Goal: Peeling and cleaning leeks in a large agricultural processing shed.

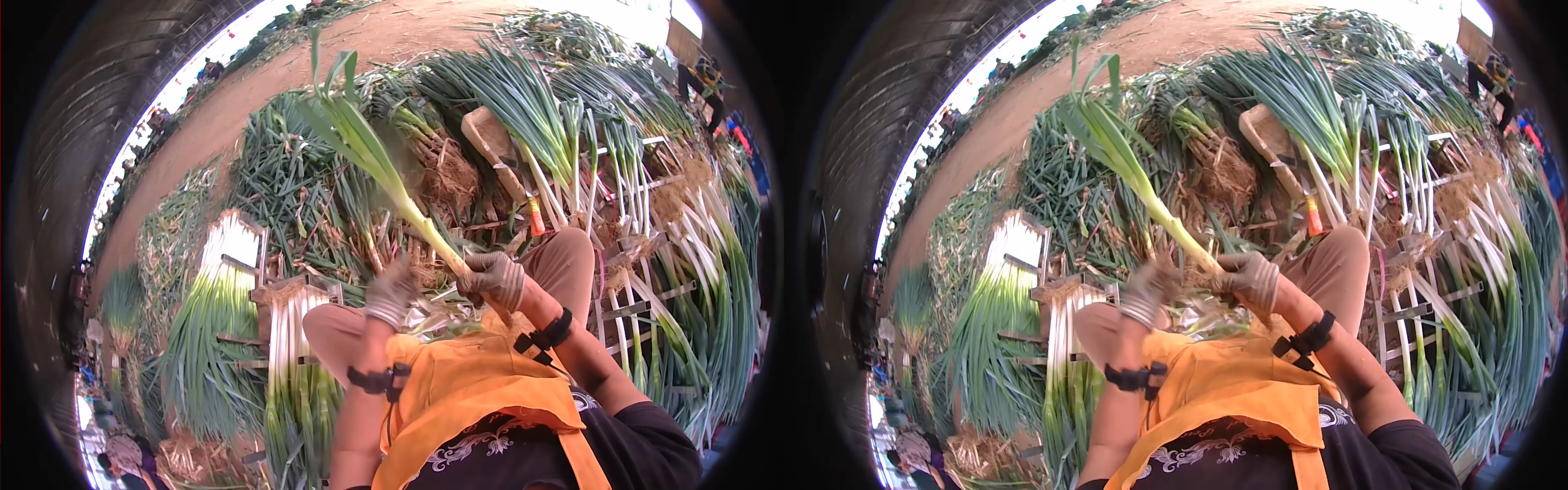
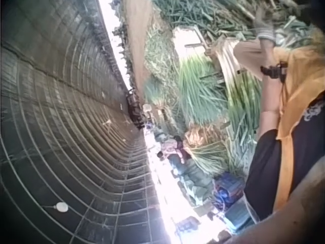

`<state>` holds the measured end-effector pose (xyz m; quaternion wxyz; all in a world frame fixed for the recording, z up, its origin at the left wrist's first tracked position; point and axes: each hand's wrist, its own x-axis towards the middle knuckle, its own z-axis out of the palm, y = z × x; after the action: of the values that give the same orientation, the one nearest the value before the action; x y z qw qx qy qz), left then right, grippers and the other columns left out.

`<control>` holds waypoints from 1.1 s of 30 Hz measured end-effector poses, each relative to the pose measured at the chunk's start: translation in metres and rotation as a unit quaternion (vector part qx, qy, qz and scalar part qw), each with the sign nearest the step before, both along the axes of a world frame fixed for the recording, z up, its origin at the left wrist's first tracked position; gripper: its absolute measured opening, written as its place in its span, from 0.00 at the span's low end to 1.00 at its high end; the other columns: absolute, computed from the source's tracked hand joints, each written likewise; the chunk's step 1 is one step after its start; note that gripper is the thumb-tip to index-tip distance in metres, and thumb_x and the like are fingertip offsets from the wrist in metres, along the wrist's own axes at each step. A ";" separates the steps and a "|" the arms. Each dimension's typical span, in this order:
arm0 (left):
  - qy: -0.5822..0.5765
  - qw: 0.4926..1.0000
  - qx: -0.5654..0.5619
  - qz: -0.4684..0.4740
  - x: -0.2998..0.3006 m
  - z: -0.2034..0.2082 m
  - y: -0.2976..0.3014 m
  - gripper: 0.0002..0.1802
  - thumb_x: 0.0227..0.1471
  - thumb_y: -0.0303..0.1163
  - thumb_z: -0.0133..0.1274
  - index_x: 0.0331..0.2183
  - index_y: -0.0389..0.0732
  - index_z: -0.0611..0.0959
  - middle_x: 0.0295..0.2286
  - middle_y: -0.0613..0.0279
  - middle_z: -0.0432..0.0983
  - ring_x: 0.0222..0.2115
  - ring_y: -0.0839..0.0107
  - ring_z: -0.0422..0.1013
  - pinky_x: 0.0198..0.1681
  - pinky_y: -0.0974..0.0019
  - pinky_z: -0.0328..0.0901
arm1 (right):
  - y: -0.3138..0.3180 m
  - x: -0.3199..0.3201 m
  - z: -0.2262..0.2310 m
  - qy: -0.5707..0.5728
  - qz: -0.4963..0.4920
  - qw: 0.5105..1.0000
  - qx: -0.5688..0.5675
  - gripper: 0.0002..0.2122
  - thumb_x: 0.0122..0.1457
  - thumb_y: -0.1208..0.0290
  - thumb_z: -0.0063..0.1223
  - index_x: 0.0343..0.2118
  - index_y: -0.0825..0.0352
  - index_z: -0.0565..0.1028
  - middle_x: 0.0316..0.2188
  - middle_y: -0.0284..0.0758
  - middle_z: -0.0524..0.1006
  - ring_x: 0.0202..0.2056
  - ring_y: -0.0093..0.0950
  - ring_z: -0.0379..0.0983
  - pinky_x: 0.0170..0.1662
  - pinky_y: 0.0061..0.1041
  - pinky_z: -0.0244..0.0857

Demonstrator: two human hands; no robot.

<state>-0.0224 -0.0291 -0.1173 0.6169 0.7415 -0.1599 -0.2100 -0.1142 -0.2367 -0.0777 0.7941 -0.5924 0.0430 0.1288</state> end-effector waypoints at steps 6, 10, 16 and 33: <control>0.064 0.926 -0.328 0.175 0.035 0.104 0.022 0.17 0.48 0.34 0.54 0.39 0.37 0.72 0.27 0.63 0.73 0.25 0.73 0.70 0.29 0.71 0.67 | 0.032 -0.019 -0.019 -0.028 0.171 0.985 0.002 0.14 0.52 0.64 0.55 0.36 0.72 0.74 0.21 0.31 0.72 0.21 0.19 0.68 0.26 0.18 0.65; 0.070 0.938 -0.264 0.213 0.035 0.100 0.010 0.18 0.47 0.37 0.55 0.38 0.37 0.74 0.30 0.63 0.72 0.26 0.71 0.69 0.30 0.69 0.67 | 0.034 0.012 0.011 -0.213 0.143 0.955 -0.149 0.20 0.56 0.59 0.47 0.45 0.71 0.70 0.25 0.29 0.72 0.30 0.17 0.66 0.33 0.18 0.61; 0.028 0.963 -0.196 0.181 0.033 0.111 -0.001 0.20 0.47 0.42 0.55 0.35 0.35 0.75 0.25 0.64 0.72 0.21 0.75 0.69 0.22 0.73 0.66 | 0.067 0.089 0.058 -0.095 -0.027 0.988 -0.115 0.15 0.52 0.65 0.51 0.38 0.71 0.74 0.24 0.30 0.74 0.24 0.16 0.66 0.26 0.18 0.62; 0.055 0.967 -0.113 0.224 0.038 0.107 -0.016 0.11 0.47 0.35 0.53 0.26 0.37 0.80 0.19 0.66 0.71 0.17 0.77 0.66 0.19 0.75 0.62 | 0.023 0.038 0.020 -0.090 0.046 0.992 -0.071 0.08 0.49 0.74 0.55 0.33 0.70 0.76 0.24 0.27 0.75 0.27 0.14 0.66 0.31 0.17 0.63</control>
<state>0.0158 -0.0453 -0.0106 0.7360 0.6709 0.0214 -0.0877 -0.0765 -0.2136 -0.0578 0.7436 -0.6581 -0.0474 0.1081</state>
